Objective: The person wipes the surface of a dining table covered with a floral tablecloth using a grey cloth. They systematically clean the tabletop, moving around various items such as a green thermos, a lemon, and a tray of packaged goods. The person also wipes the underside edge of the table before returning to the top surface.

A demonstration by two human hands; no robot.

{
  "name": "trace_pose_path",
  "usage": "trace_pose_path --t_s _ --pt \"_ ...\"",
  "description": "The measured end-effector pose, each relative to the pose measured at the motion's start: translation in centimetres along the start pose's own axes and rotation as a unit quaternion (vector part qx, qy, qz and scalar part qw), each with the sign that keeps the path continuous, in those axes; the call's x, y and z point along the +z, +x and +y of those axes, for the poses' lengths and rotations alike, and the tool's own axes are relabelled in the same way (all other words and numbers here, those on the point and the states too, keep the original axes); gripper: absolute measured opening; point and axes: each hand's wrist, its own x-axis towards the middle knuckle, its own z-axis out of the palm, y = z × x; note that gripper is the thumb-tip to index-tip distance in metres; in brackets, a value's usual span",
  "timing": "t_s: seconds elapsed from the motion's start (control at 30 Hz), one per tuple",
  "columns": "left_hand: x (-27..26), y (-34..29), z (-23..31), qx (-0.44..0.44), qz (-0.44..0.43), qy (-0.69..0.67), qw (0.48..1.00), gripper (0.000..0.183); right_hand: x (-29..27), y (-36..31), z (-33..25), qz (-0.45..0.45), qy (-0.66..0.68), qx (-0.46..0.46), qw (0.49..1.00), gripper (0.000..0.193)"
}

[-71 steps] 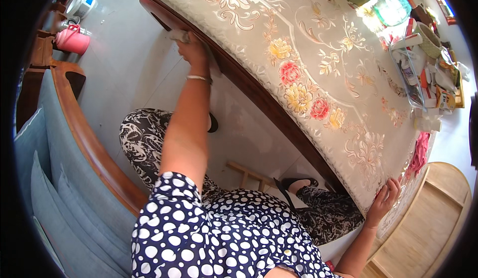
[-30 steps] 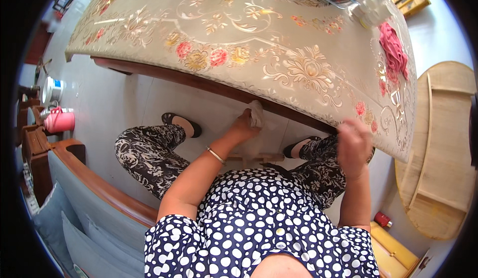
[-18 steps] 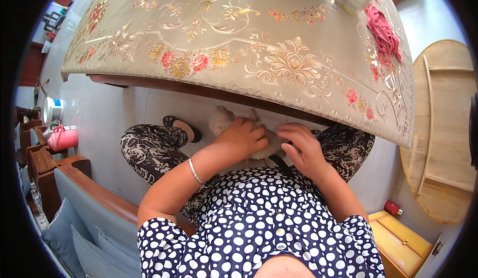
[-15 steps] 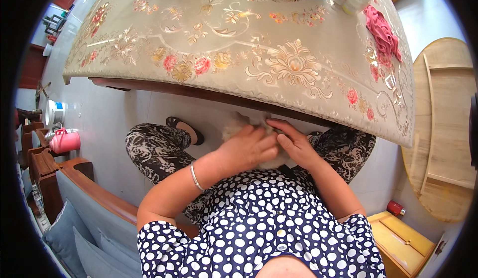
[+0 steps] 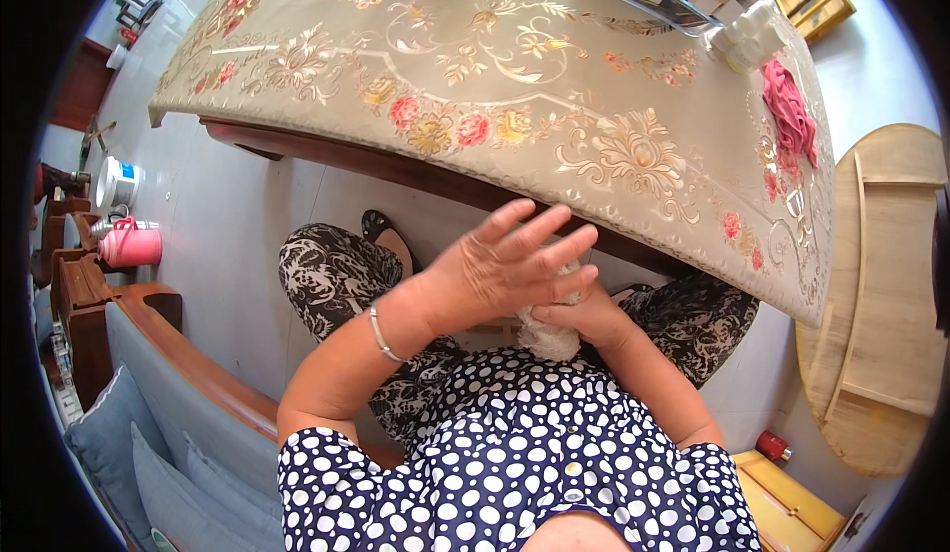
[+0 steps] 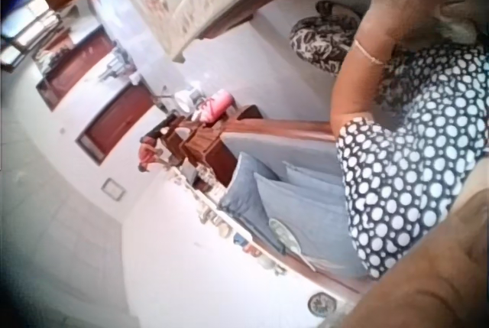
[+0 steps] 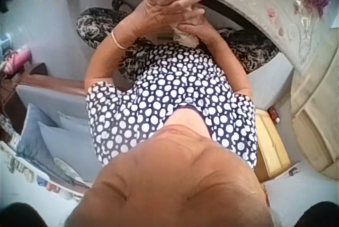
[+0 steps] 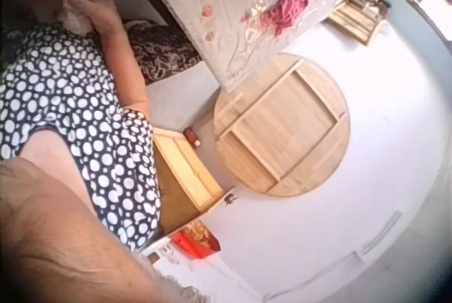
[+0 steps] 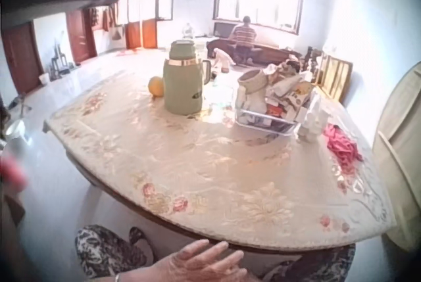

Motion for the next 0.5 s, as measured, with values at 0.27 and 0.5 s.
trace_pose_path --t_s 0.27,0.5 --pt "-3.5 -5.7 -13.5 -0.314 0.356 0.081 0.876 0.044 -3.1 4.7 6.8 0.114 0.166 0.159 0.967 0.053" --pt "-0.2 -8.4 -16.8 -0.407 0.382 0.082 0.826 0.033 0.5 13.7 8.6 0.118 0.152 0.229 0.954 0.047"
